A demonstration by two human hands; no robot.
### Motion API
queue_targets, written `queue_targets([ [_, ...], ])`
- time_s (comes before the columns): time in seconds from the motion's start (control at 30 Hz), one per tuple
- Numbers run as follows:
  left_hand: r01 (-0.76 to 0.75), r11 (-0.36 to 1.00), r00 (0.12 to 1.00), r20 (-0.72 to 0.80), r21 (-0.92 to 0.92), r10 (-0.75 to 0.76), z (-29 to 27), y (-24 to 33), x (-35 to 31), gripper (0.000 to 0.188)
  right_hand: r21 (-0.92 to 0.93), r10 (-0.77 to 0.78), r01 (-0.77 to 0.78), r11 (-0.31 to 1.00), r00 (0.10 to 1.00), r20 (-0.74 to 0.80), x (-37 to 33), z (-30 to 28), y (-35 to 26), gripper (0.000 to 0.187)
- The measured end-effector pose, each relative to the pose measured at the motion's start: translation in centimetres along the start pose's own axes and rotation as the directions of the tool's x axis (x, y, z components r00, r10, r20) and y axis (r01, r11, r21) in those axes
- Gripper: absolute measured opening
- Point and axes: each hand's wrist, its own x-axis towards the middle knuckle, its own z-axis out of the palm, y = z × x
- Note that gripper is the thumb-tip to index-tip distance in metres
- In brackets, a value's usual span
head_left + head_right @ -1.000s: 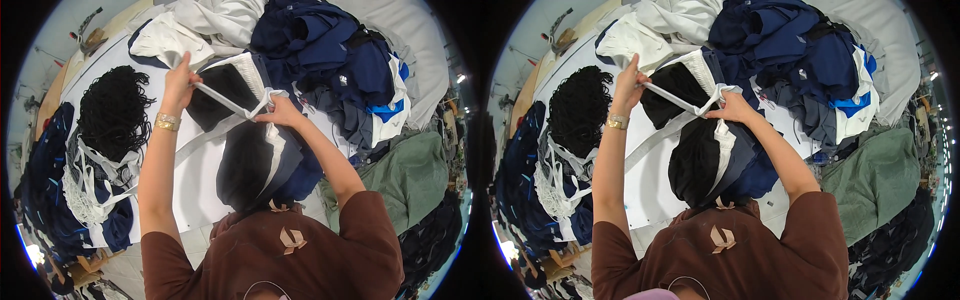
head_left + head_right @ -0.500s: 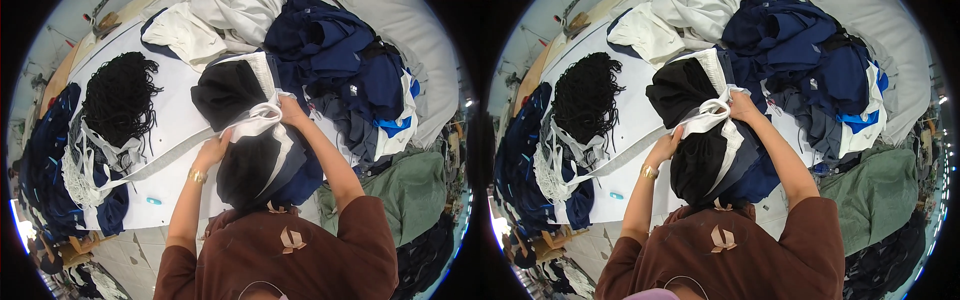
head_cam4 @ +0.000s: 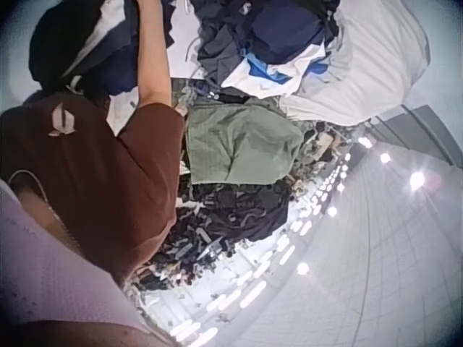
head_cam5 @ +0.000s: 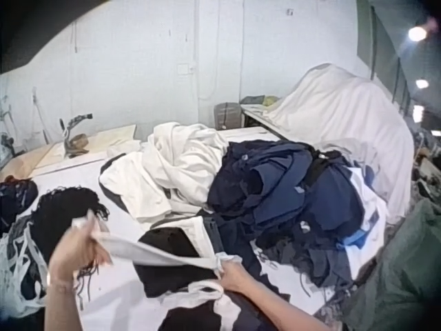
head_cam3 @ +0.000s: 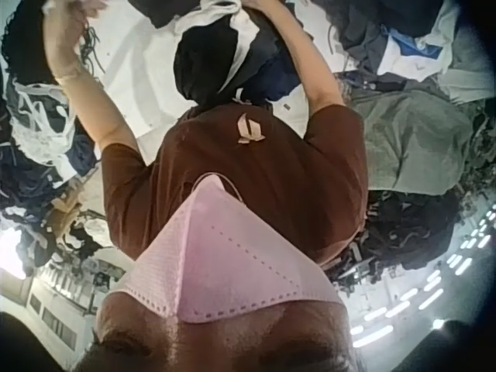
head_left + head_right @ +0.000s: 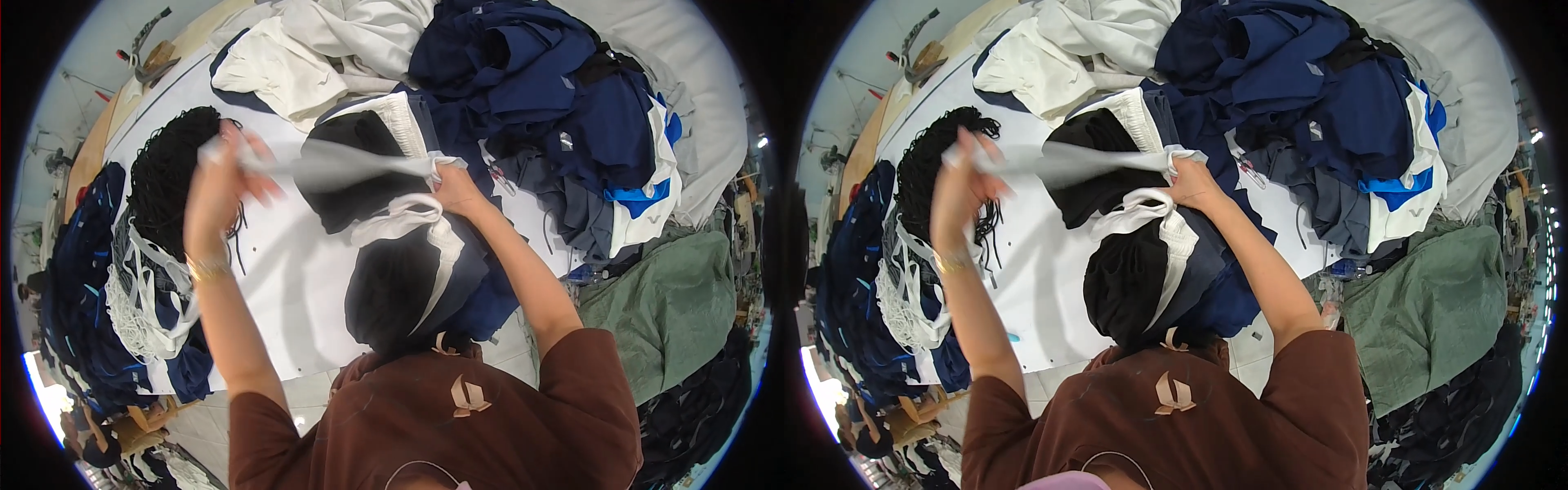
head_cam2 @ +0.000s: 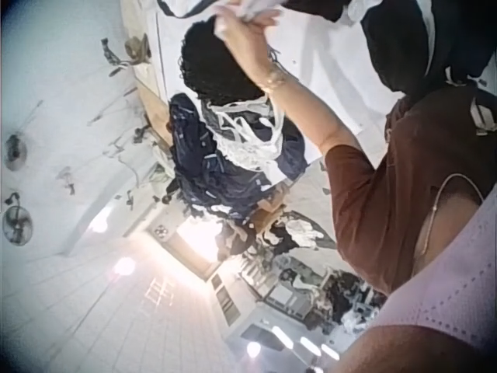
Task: Sorting and bundling blue shorts with fabric strips at a large workbench in a garment factory.
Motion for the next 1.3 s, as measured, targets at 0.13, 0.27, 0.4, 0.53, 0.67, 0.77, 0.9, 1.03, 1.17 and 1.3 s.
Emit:
queue_targets([
  [0.13,-0.347,0.896,0.938,-0.116,-0.277,0.327,-7.1,6.3,12.2,0.051,0.012,-0.101,0.101,0.995,0.994,-0.037,0.4,1.2,-1.3,0.053],
  [0.27,-0.143,0.853,0.986,0.151,0.502,0.077,-4.3,5.1,15.7,0.062,0.075,0.092,-0.097,0.992,0.993,0.070,0.3,0.6,-1.9,0.055],
  [0.4,-0.192,0.457,0.956,0.272,0.869,-0.114,3.2,3.8,9.8,0.063,-0.009,0.111,-0.110,0.994,0.992,0.055,0.3,0.0,-1.4,0.054],
  [0.53,-0.418,0.710,0.782,0.622,0.566,-0.036,9.3,-2.8,-0.4,0.051,-0.009,0.114,-0.114,0.993,0.992,0.060,0.3,0.2,-1.1,0.054],
  [0.67,-0.561,0.658,0.781,0.584,0.502,0.220,10.1,-9.1,-1.3,0.034,-0.087,0.152,-0.144,0.986,0.983,0.107,0.0,-0.5,-3.4,0.054],
  [0.77,0.153,0.987,0.956,0.258,-0.041,-0.137,8.9,-10.0,1.1,0.033,-0.029,0.009,-0.009,1.000,1.000,0.011,-0.3,0.2,-2.1,0.053],
  [0.9,0.211,0.962,0.974,0.120,-0.175,-0.191,10.0,-10.1,2.4,0.034,0.016,-0.003,0.003,1.000,0.998,-0.057,-1.3,0.0,-2.6,0.044],
  [1.03,0.243,0.966,0.969,0.076,-0.087,-0.237,10.4,-9.4,3.8,0.034,-0.005,-0.100,0.100,0.995,0.995,0.025,-1.9,-0.2,-2.6,0.029],
  [1.17,0.263,0.964,0.963,0.065,-0.041,-0.260,10.6,-9.1,5.1,0.033,-0.116,-0.520,0.525,0.843,0.851,0.074,-1.2,-0.1,-2.4,0.016],
  [1.3,0.283,0.959,0.956,0.081,0.005,-0.282,10.6,-8.8,5.3,0.031,-0.208,-0.547,0.556,0.805,0.831,0.104,-1.3,-0.2,-3.0,0.015],
])
